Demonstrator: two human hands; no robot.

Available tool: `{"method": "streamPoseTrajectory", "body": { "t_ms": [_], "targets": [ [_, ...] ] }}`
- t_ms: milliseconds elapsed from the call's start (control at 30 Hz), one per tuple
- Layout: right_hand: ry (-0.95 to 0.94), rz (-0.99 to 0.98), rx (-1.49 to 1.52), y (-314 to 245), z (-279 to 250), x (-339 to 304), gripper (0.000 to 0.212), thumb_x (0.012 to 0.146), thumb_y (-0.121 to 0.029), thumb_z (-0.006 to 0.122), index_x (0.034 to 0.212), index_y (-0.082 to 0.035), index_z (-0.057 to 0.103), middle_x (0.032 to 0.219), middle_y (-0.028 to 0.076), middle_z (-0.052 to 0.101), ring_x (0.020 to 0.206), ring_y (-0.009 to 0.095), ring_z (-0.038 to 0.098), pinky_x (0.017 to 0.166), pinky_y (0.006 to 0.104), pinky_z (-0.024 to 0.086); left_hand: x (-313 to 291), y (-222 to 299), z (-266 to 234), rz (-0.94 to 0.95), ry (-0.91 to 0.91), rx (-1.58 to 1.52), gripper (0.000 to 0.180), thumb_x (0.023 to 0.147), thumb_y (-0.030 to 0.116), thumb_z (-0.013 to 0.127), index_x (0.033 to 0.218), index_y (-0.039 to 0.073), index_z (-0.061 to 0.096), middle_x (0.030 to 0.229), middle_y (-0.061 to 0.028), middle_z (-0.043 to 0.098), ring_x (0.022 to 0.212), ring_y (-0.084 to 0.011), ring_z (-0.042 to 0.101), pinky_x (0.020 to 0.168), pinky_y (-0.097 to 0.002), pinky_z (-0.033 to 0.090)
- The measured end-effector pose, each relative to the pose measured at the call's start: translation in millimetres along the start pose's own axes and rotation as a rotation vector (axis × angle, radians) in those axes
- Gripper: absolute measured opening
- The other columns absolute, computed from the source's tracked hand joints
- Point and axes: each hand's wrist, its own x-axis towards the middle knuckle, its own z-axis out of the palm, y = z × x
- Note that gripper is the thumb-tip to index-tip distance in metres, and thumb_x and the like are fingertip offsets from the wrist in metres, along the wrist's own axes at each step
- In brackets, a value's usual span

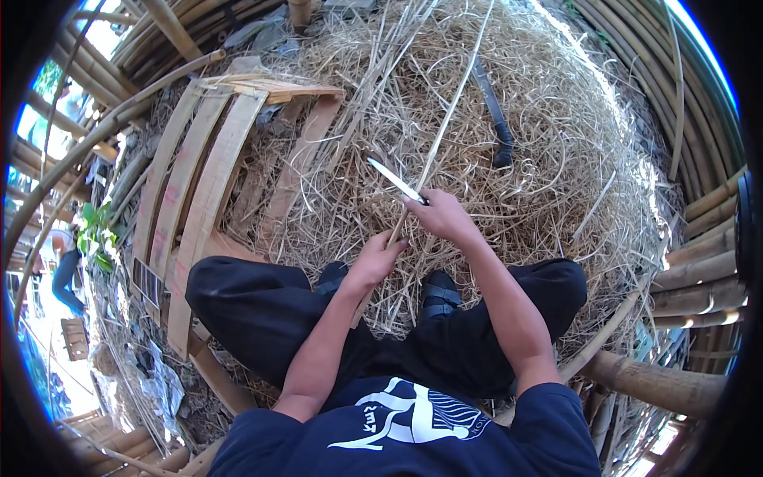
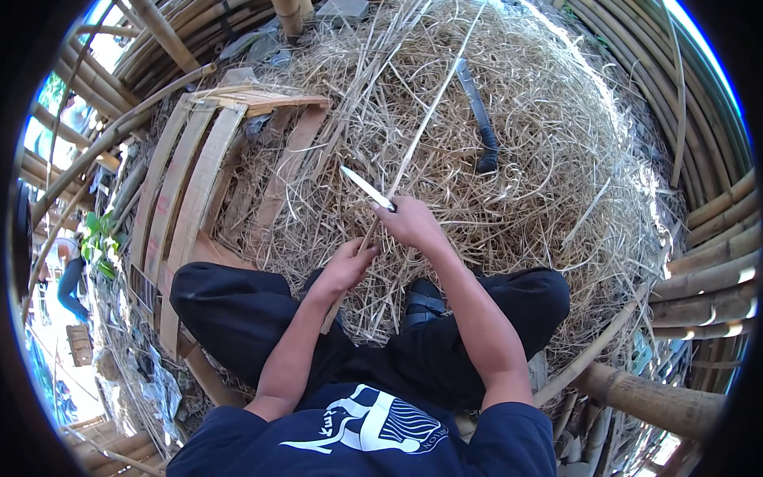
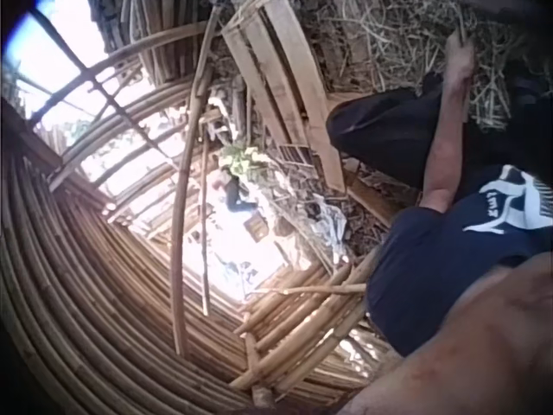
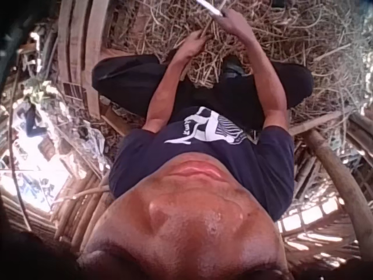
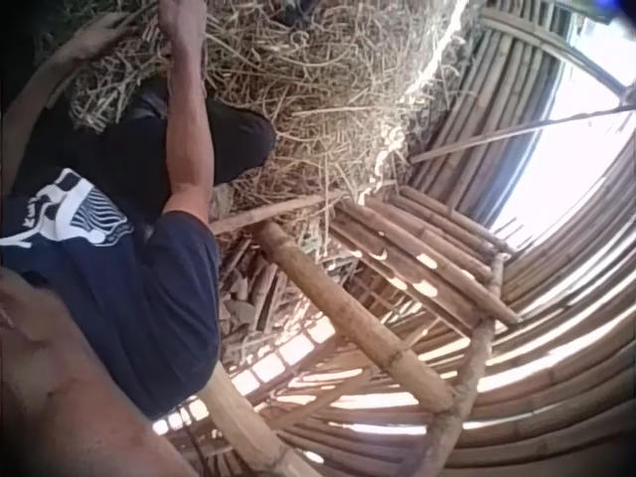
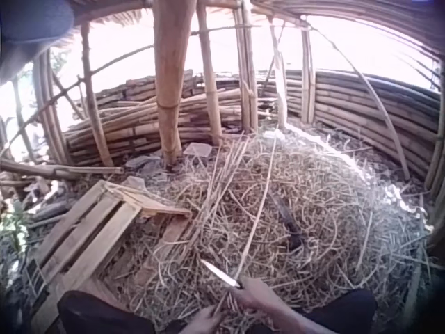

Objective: The person shaves and smooths a long strip of bamboo using a knife, holding the strip with one hand and scraping along its surface with the blade.

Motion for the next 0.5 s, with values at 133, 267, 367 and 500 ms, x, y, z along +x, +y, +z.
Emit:
{"method": "streamPoseTrajectory", "body": {
  "t_ms": [133,267,367,500],
  "targets": [
    [-0.045,-0.051,-0.143,-6,-15,-22,0.049,0.083,-0.047,0.063,0.091,0.002,0.067,0.073,0.020,0.064,0.072,0.034,0.064,0.068,0.0428,0.048,8,-5,-4,0.009,-0.018,0.012,0.025,0.095,0.027,0.054,0.094,0.003,0.058,0.060,0.0031,0.044,0.048,-0.0052,0.039,0.043,-0.0251,0.030],
    [-0.092,-0.087,-0.299,7,-14,-25,0.045,0.081,-0.043,0.066,0.081,0.002,0.067,0.076,0.021,0.064,0.074,0.037,0.063,0.068,0.0439,0.048,7,1,0,-0.039,-0.071,-0.115,0.028,0.097,0.032,0.051,0.088,0.005,0.054,0.052,0.0077,0.033,0.038,-0.0036,0.027,0.036,-0.0233,0.022],
    [-0.053,-0.088,-0.356,12,-9,-23,0.033,0.080,-0.036,0.064,0.083,-0.003,0.070,0.075,0.021,0.066,0.076,0.037,0.065,0.073,0.0464,0.051,7,1,1,-0.119,-0.139,-0.220,0.031,0.097,0.035,0.049,0.085,0.006,0.053,0.050,0.0086,0.031,0.037,-0.0039,0.024,0.036,-0.0234,0.020],
    [0.005,-0.112,-0.425,24,5,-15,0.029,0.079,-0.030,0.063,0.081,-0.002,0.069,0.076,0.022,0.066,0.076,0.037,0.065,0.073,0.0465,0.052,17,-11,3,-0.085,-0.114,-0.188,0.031,0.096,0.035,0.050,0.084,0.006,0.053,0.050,0.0071,0.033,0.038,-0.0049,0.028,0.037,-0.0243,0.023]
  ]
}}
